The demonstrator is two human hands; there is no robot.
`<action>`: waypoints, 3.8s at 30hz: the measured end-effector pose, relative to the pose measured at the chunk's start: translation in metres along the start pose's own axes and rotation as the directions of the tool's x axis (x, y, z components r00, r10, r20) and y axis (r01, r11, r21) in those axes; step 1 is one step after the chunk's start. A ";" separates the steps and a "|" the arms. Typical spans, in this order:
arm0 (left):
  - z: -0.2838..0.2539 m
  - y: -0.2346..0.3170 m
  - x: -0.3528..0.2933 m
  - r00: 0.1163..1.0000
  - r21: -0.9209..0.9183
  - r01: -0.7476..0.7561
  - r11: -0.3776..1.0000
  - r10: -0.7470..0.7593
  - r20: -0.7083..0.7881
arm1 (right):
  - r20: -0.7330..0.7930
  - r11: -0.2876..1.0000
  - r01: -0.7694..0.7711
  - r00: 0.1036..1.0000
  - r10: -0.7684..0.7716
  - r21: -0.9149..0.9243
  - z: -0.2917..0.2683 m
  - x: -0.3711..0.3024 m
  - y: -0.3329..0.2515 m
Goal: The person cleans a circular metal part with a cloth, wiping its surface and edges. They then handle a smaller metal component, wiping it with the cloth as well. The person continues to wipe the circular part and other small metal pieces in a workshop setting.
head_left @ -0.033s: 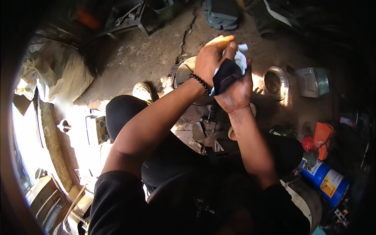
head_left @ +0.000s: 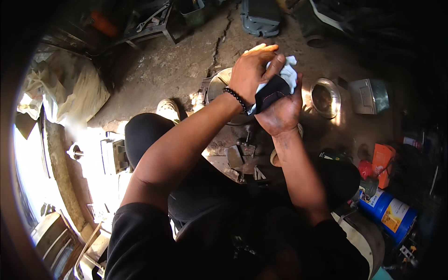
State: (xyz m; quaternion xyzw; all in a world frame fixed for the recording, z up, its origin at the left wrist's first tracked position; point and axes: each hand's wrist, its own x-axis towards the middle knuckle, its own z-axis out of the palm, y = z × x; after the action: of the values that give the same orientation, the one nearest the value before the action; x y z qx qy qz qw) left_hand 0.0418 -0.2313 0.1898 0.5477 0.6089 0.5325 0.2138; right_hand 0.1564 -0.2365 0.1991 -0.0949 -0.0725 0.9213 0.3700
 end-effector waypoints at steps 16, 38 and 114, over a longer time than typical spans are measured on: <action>-0.070 0.020 -0.050 0.906 -0.909 0.379 -0.174 -0.129 0.403 | 0.253 0.782 -0.113 0.910 0.329 -0.613 0.087 -0.057 -0.011; -0.102 0.033 -0.026 0.989 -0.639 -0.040 0.768 0.121 0.083 | 0.022 0.749 0.270 0.946 -0.322 -0.605 -0.027 0.091 -0.041; -0.184 0.005 -0.001 0.995 0.442 -0.077 0.894 0.038 0.096 | 0.152 -0.796 0.039 0.986 -0.067 -0.605 -0.211 0.092 0.105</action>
State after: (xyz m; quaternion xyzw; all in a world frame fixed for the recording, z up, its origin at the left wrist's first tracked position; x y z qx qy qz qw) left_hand -0.1112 -0.3090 0.2565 0.6219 0.6884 0.3615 0.0930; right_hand 0.0698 -0.2342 -0.0388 -0.3803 -0.8980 0.1947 0.1054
